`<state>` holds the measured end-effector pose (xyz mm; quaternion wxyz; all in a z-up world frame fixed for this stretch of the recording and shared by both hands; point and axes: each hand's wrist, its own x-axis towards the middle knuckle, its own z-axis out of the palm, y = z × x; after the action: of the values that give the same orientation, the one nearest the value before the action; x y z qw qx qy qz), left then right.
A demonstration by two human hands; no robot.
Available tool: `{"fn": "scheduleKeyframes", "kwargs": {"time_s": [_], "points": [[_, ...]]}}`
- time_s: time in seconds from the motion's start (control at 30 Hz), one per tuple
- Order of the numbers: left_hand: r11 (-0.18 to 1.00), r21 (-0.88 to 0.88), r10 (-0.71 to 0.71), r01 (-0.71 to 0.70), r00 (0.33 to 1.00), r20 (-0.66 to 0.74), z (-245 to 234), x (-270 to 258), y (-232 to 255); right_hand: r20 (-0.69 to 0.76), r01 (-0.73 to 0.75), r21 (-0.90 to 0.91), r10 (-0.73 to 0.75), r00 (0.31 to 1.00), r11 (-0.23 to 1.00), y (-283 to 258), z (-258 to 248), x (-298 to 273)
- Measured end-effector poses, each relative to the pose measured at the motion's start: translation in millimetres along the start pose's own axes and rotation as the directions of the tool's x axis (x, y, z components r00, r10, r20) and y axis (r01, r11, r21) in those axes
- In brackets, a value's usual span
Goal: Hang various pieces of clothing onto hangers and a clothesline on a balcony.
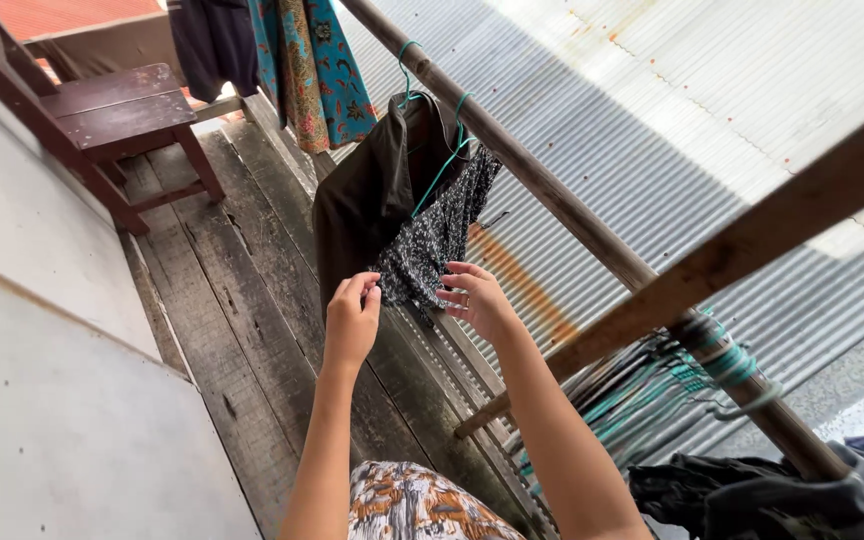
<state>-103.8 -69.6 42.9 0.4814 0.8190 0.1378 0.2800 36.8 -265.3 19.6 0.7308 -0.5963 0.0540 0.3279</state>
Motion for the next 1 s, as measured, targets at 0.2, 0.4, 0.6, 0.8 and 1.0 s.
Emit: {"fn": "scheduleKeyframes", "kwargs": {"time_s": [0.2,0.4,0.6,0.8,1.0], "points": [[0.995,-0.097,0.035,-0.036,0.999,-0.006,-10.6,-79.4,46.4,0.068,0.128,-0.015,-0.127,0.99,0.992,-3.2,-4.6,-91.1],[0.98,-0.188,0.078,-0.066,0.995,0.056,-18.4,-128.3,103.4,0.101,0.313,-0.127,-0.301,0.948,0.941,-10.3,-10.8,-197.7],[0.949,-0.315,0.041,0.034,0.973,0.228,-20.3,-213.1,149.8,-0.021,0.406,-0.133,-0.412,0.911,0.904,29.7,-50.3,-302.8],[0.941,-0.338,0.113,-0.004,0.946,0.304,-8.5,-281.8,185.6,-0.127,0.441,-0.168,-0.463,0.877,0.882,68.0,-104.9,-389.3],[0.936,-0.351,0.142,0.003,0.912,0.386,30.3,-321.8,226.3,-0.216,0.532,-0.281,-0.593,0.776,0.799,63.0,-170.8,-457.9]]}}
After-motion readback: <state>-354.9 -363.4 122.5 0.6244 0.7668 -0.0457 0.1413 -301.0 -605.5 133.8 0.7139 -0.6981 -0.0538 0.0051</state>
